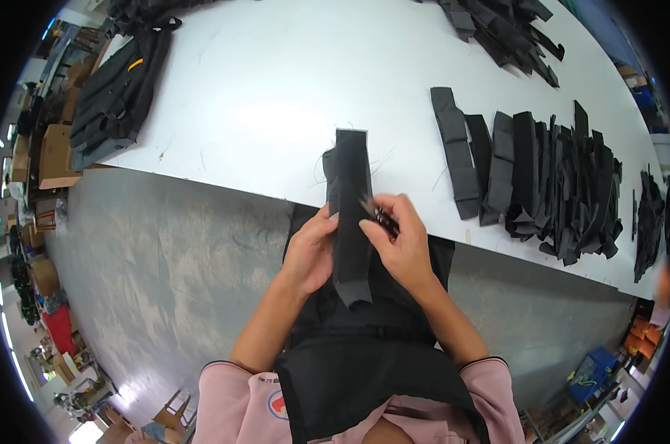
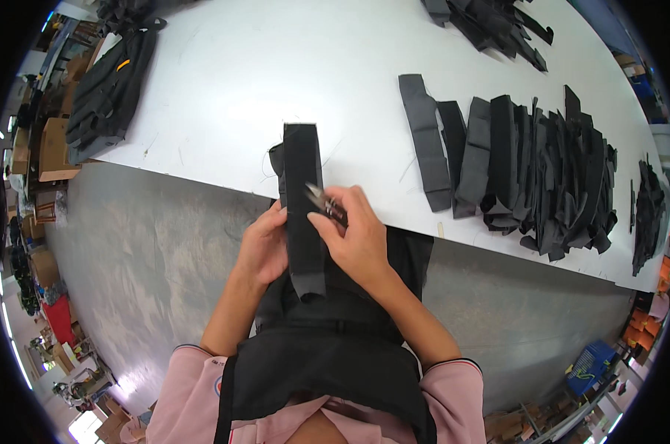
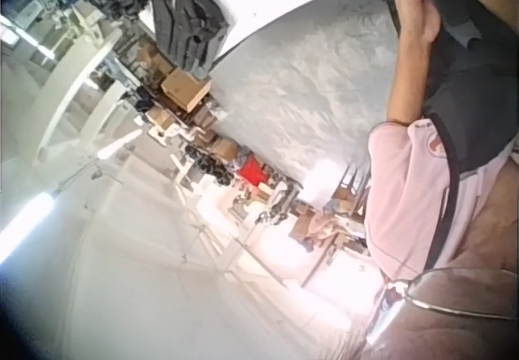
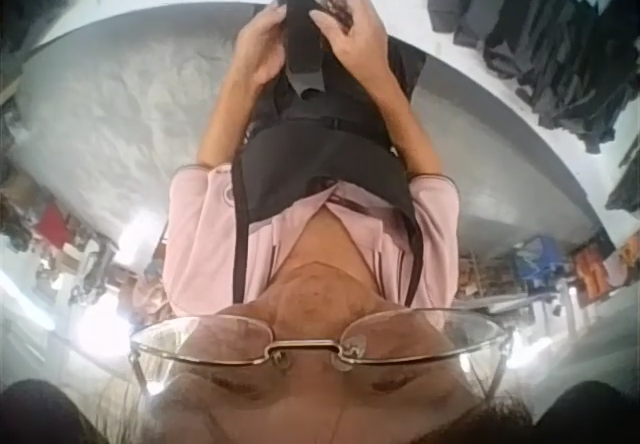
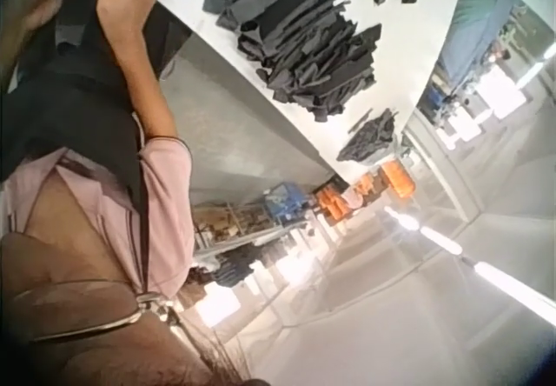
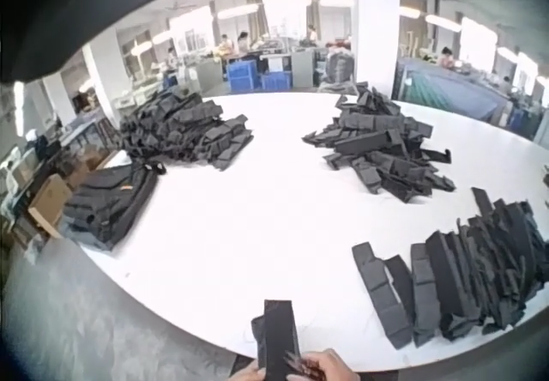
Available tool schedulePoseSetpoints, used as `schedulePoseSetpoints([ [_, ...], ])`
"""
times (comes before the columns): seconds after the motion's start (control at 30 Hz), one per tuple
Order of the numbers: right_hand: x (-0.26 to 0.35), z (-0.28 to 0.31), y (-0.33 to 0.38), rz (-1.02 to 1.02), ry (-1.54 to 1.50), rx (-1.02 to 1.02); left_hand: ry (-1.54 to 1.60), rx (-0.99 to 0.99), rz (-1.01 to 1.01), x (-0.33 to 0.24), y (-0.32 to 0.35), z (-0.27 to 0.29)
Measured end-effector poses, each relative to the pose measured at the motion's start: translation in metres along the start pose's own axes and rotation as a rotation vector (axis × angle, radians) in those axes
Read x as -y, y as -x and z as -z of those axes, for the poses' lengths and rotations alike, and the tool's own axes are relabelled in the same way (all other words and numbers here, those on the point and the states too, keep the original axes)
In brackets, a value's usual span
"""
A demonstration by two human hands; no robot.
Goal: Trimming excess thread and material from manufactured black fabric straps using small scissors.
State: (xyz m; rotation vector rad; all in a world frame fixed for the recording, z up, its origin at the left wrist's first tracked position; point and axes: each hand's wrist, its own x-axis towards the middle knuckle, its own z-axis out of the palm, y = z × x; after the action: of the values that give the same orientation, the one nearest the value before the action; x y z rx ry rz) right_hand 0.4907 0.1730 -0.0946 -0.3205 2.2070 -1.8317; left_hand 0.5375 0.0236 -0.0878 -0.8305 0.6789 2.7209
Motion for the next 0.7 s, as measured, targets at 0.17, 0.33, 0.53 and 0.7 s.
schedulePoseSetpoints([
  [0.17,0.006,0.007,0.011,0.106,0.125,0.017,-0.071,0.127,0.037,-0.004,-0.004,0.020],
  [0.33,-0.008,0.017,-0.002,0.012,-0.045,-0.096,-0.009,0.275,0.082,-0.001,-0.008,0.017],
  [0.53,0.003,0.018,-0.011,0.077,0.052,-0.048,-0.018,0.259,0.095,0.000,-0.007,0.016],
  [0.7,0.004,0.020,-0.009,0.225,0.294,-0.124,-0.039,0.232,0.097,0.002,-0.006,0.016],
])
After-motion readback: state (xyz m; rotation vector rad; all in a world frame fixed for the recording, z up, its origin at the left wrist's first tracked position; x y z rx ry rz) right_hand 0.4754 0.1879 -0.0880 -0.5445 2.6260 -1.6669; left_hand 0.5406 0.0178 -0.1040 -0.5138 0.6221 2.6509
